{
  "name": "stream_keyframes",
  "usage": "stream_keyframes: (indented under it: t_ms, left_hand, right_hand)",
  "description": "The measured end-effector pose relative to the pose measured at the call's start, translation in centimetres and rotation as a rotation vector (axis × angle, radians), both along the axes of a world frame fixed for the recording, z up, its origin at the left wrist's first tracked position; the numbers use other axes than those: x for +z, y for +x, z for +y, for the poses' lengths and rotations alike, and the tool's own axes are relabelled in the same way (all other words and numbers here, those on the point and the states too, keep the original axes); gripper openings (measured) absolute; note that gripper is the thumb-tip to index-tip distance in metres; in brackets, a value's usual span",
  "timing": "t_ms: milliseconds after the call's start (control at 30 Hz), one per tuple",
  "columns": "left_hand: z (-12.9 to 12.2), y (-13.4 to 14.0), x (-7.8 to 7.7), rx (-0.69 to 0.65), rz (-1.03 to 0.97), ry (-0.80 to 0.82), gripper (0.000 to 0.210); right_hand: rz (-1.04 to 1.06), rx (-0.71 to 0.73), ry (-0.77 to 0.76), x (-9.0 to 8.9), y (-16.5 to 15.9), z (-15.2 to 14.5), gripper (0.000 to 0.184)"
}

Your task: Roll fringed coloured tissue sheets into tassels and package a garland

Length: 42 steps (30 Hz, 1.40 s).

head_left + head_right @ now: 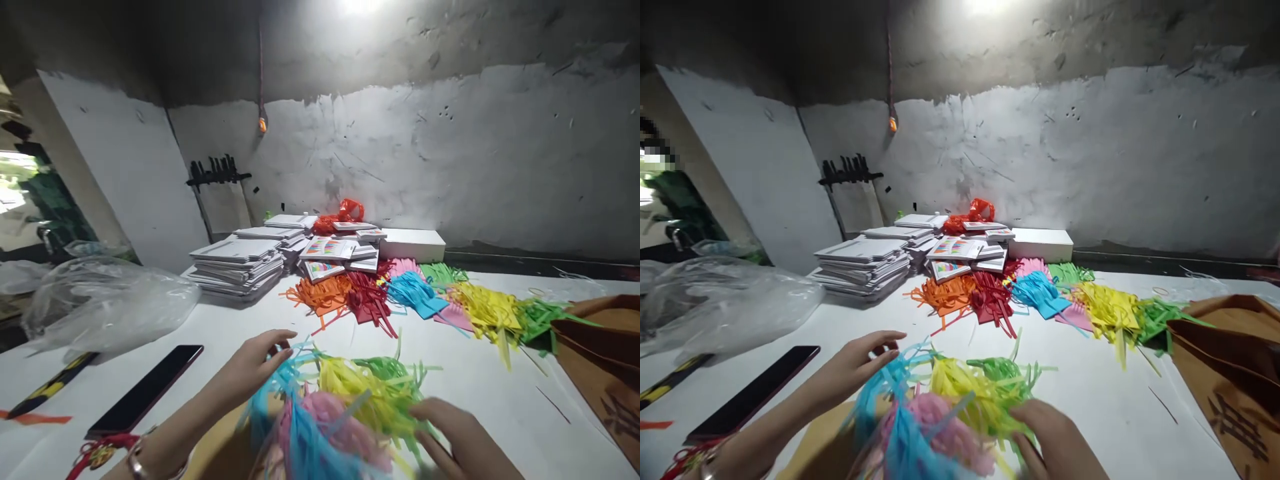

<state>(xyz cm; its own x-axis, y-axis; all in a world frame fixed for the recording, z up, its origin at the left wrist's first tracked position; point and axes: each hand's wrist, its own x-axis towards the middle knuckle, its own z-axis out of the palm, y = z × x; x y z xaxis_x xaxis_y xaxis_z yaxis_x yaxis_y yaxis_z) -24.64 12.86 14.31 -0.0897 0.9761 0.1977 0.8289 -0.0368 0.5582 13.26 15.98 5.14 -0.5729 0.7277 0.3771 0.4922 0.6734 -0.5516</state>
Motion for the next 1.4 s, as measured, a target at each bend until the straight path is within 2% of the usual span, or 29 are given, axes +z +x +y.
stream_keyframes:
  t_ms: [33,100,167,267,367,467,633,767,900,1133,1267,1400]
  left_hand:
    - [1.3,0.2,-0.1,-0.031,0.008,-0.019,0.041]
    - [4.0,0.9,-0.6,-0.085,0.018,-0.053,0.031]
    - [6.8,1.6,-1.5,-0.115,0.026,-0.078,0.024]
    - [10.5,2.2,-2.9,-0.156,0.045,-0.122,0.015]
    - [13.2,2.2,-4.3,-0.191,0.079,-0.151,0.011]
    - [15.0,1.8,-5.5,-0.216,0.106,-0.180,0.019]
    - [17.2,1.4,-7.3,-0.274,0.110,-0.233,0.022]
    - [19.1,2.9,-8.5,-0.349,0.085,-0.229,0.022]
    - [20.9,5.3,-9.5,-0.391,0.042,-0.192,0.021]
    - [23.6,6.5,-11.5,-0.286,-0.093,-0.237,0.027]
    - [24.4,6.3,-12.5,-0.231,-0.201,-0.269,0.028]
    - [24.8,6.2,-13.3,-0.161,-0.318,-0.294,0.030]
  right_hand:
    - [-0.051,-0.022,-0.111,0.9,-2.2,2.2,0.021]
    - [-0.096,-0.037,-0.144,2.2,-7.1,6.8,0.019]
    - [-0.148,-0.110,-0.150,2.4,-12.0,11.2,0.016]
    - [-0.250,-0.280,-0.147,1.5,-18.0,16.2,0.030]
    - [-0.348,-0.387,-0.155,0.1,-21.0,19.1,0.036]
    - [-0.398,-0.405,-0.151,-1.1,-20.8,20.3,0.035]
    - [-0.337,-0.388,-0.129,-2.0,-16.9,20.9,0.028]
    - [-0.204,-0.371,-0.149,-2.4,-14.9,21.6,0.025]
    - [-0.119,-0.359,-0.199,-3.3,-14.9,22.5,0.023]
    - [-0.072,-0.339,-0.182,-4.8,-15.4,23.1,0.023]
    - [-0.101,-0.328,-0.081,-4.3,-14.9,22.3,0.019]
    - [-0.229,-0.263,0.032,-3.5,-14.9,21.3,0.012]
